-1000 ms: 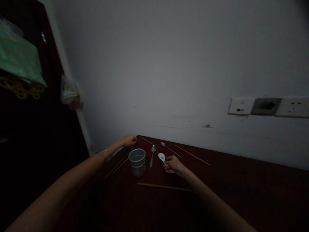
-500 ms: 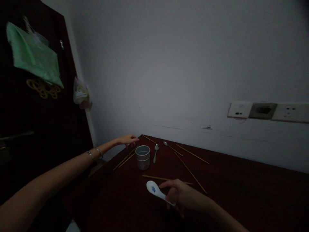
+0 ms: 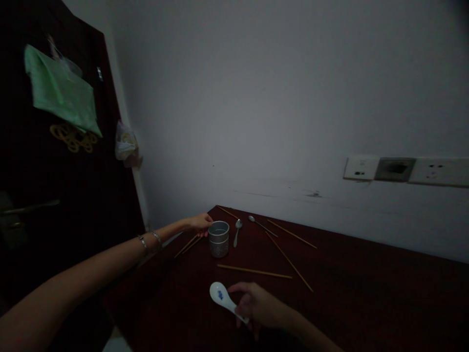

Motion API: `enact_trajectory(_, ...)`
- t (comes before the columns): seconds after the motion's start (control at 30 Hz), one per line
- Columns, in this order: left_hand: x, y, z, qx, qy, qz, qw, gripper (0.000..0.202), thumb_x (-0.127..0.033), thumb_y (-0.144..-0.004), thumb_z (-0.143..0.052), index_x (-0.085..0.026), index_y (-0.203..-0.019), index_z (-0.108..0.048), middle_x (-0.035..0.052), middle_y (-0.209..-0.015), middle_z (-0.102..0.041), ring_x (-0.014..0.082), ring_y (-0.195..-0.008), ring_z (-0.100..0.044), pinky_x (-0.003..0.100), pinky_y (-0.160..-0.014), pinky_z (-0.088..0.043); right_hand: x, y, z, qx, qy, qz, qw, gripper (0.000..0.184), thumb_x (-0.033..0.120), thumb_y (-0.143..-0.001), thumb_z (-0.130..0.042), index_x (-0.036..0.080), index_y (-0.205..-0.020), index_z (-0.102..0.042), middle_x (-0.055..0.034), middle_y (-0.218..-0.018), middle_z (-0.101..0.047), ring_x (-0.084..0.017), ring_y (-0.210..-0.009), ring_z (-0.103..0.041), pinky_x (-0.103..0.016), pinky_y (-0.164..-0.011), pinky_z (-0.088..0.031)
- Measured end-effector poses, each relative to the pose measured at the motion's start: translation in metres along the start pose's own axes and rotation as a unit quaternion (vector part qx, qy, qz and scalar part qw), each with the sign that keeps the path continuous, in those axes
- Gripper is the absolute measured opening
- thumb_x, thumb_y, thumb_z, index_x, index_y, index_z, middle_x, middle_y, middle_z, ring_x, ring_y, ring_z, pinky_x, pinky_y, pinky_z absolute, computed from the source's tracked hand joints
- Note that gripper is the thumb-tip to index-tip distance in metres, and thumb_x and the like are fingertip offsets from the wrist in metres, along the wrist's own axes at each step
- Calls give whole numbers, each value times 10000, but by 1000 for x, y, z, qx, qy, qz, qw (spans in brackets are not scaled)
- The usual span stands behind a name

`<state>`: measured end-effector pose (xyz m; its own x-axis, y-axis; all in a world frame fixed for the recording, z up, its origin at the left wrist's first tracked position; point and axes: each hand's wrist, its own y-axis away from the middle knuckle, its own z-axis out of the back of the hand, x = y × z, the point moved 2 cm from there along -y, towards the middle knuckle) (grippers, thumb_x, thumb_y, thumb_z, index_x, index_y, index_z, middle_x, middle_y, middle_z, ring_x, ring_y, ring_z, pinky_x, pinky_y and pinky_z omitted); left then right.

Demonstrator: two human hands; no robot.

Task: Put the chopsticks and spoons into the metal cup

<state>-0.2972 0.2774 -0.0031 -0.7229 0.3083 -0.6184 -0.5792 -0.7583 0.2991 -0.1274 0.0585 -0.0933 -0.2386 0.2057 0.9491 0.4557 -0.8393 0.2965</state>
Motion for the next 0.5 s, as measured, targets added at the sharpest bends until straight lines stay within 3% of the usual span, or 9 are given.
enact_trajectory(0.13, 0, -12, 2, -34, 36, 1, 999, 217, -261, -782, -461, -115, -657, -562, -6, -459, -537, 80, -384, -482, 198, -421, -407, -2, -2, -1, -19, -32, -21, 999, 519, 153, -680, -536, 155, -1182, -404, 26, -630, -623, -53, -398, -470, -189, -425, -437)
enact_trajectory(0.37, -5, -56, 7, -171, 81, 61, 980, 216, -179, -787, -423, -110, -608, -523, 22, -467, -524, 97, -377, -477, 248, -450, -443, -14, -1, 5, -36, -86, -25, 995, 530, 325, -743, -556, 154, -1203, -356, -1, -666, -620, -75, -439, -531, -210, -449, -459)
enact_trajectory(0.5, -3, -73, 6, -209, 93, 56, 972, 230, -206, -815, -405, -116, -639, -522, 26, -455, -509, 103, -405, -489, 242, -468, -454, -16, 10, 25, -110, -36, -13, 993, 417, 314, -780, -499, 142, -1152, -420, 3, -677, -584, -80, -464, -510, -214, -431, -447)
